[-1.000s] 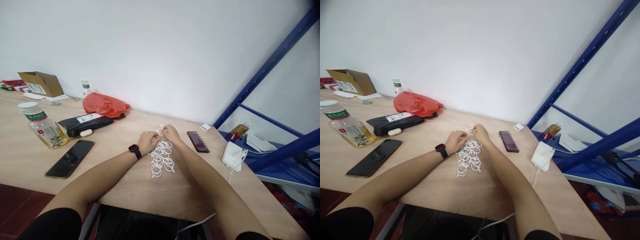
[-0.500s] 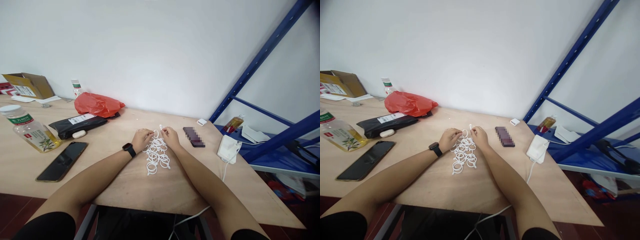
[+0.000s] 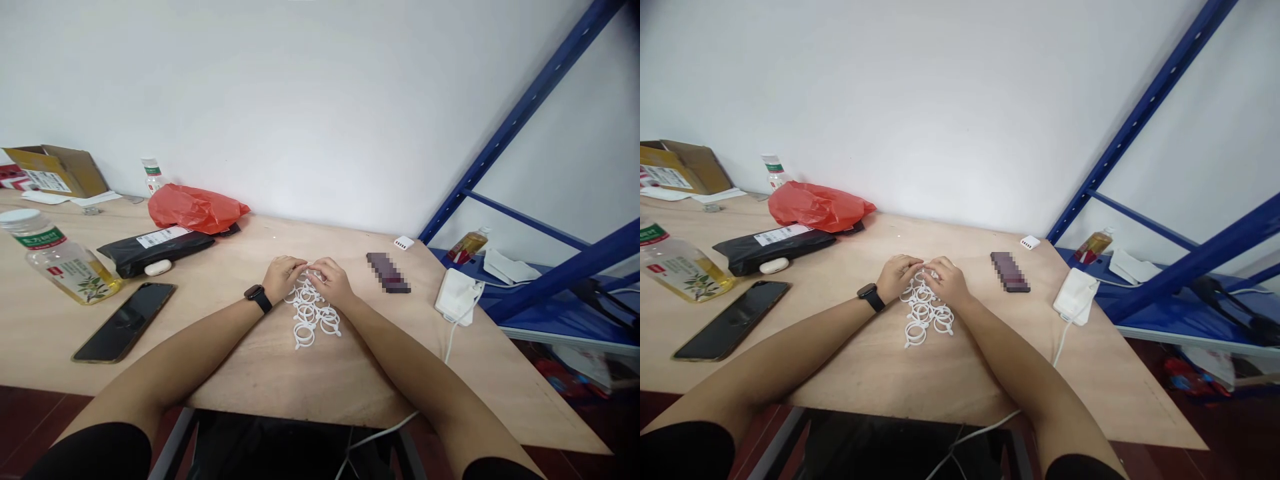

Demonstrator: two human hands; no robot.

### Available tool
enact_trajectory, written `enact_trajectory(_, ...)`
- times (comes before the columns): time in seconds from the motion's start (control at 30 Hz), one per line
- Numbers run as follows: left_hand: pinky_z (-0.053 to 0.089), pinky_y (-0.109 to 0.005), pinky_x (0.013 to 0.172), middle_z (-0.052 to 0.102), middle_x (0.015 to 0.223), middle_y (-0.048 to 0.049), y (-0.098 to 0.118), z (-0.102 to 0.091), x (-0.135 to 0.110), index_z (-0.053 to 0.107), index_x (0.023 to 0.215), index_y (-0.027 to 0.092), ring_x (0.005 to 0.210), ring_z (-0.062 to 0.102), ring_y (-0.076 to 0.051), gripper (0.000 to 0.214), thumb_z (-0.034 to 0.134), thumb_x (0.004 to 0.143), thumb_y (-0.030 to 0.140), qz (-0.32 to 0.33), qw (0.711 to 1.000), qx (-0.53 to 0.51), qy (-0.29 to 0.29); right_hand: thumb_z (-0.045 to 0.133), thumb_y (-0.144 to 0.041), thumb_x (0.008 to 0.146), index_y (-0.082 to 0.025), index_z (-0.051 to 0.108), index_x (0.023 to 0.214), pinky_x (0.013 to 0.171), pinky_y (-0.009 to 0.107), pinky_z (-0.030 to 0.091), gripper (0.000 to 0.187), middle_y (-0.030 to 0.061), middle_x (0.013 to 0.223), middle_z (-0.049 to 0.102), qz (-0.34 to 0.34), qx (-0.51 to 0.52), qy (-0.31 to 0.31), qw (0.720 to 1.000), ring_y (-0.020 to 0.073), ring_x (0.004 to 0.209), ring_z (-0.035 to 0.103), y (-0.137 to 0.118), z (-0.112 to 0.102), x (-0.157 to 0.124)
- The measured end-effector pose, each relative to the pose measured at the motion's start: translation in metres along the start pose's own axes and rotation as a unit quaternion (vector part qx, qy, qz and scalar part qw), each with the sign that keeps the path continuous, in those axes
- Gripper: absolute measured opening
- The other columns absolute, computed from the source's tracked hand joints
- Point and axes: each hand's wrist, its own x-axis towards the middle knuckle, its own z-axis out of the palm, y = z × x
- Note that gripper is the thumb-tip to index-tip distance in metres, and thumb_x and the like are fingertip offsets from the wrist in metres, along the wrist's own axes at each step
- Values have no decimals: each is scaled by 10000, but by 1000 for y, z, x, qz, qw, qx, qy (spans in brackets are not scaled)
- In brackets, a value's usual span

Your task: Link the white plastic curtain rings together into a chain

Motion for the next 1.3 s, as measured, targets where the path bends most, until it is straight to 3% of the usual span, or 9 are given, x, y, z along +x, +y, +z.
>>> enact_trajectory(0.2,511,-338,831,743,941,-57,4,-2,0,711,984,216,867,667,-180,217,537,944,340,17,999,-25,-23,579,-307,906,-226,676,985,667,284,507,150,58,967,653,13,-7,39,999,132,661,566,0,4,0)
enact_trajectory(0.37,509,-359,862,733,1022,-73,4,-2,0,688,1082,216,928,662,-187,221,528,942,280,60,997,-21,-42,545,-306,924,-231,679,1001,677,291,515,172,66,946,663,4,6,45,999,163,773,611,1,2,0)
enact_trajectory(0.6,495,-354,850,746,942,-49,-3,1,-2,708,971,223,881,670,-183,168,561,929,293,26,999,1,-35,533,-306,927,-228,668,940,694,285,516,156,59,917,667,-6,-15,24,1000,153,743,612,1,2,0)
enact_trajectory(1.0,441,-369,868,736,884,-39,4,-4,-2,687,886,213,854,649,-184,206,535,930,344,4,998,31,-61,533,-255,903,-225,667,919,783,310,514,138,58,869,672,-17,-25,8,1000,181,842,635,1,2,1)
enact_trajectory(1.3,416,-368,866,737,850,-27,4,-7,-3,678,860,207,826,651,-179,199,536,927,330,14,998,38,-53,492,-273,925,-224,658,904,760,293,507,175,55,874,668,-1,-25,1,1000,172,825,626,-3,4,1)
